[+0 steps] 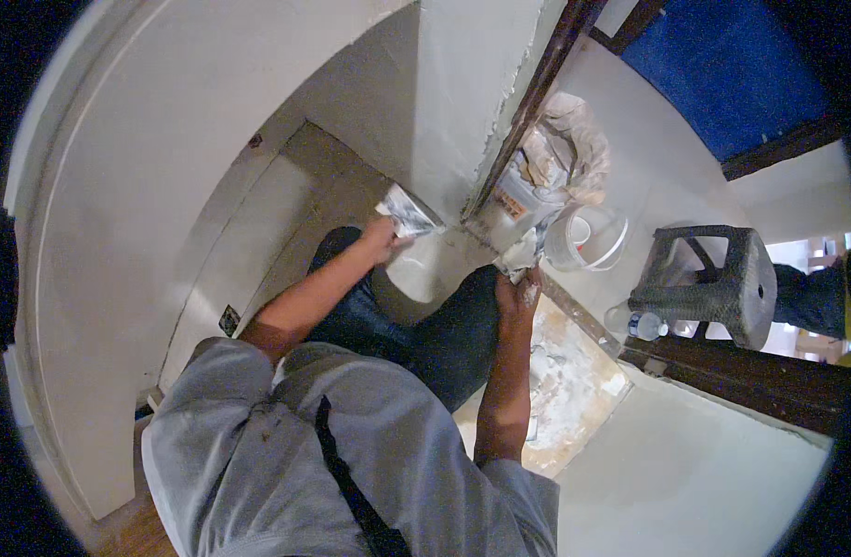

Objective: The person scrapes and loads plaster onto putty knives, then applies and spreads the plaster along the walls, corners, and seams using the knives.

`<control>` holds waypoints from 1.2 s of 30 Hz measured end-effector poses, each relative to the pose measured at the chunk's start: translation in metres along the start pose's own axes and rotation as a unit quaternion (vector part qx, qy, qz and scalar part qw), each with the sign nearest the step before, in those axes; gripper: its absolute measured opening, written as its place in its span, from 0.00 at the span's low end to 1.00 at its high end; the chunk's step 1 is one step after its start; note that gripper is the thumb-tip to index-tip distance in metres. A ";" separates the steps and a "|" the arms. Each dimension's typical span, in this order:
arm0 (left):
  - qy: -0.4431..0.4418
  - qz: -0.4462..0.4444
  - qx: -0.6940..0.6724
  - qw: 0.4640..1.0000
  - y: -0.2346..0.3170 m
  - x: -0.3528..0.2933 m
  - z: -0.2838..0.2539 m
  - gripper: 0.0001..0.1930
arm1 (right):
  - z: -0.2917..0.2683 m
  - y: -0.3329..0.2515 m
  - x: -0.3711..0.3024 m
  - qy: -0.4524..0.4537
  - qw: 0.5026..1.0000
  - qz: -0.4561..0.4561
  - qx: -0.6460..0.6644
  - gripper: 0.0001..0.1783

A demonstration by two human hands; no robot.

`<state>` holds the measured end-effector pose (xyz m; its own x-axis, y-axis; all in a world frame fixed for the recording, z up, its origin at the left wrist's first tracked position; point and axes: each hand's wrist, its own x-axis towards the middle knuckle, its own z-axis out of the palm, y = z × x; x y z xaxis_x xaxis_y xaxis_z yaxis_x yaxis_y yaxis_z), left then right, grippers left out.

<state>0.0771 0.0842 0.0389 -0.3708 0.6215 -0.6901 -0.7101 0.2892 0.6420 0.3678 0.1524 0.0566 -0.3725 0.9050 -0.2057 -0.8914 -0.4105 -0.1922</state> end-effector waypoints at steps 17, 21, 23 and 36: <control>-0.074 0.002 -0.089 0.993 -0.006 0.044 0.080 0.13 | -0.002 0.002 -0.002 0.083 0.994 -0.012 -0.070 0.17; -0.171 0.023 -0.071 0.982 0.077 -0.059 0.125 0.13 | -0.014 0.001 0.005 0.174 0.981 0.018 -0.084 0.20; -0.249 0.066 -0.098 0.961 0.106 -0.108 0.133 0.12 | -0.014 0.001 0.000 0.095 0.952 0.008 -0.291 0.20; -0.212 0.057 -0.131 0.967 0.080 -0.207 0.017 0.18 | 0.152 0.018 -0.071 0.041 0.965 -0.137 -0.222 0.17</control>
<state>0.1074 -0.0090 0.2387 -0.2163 0.8969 -0.3858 -0.8274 0.0413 0.5601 0.3393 0.0976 0.2134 -0.1009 0.9818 -0.1606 -0.7487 -0.1812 -0.6377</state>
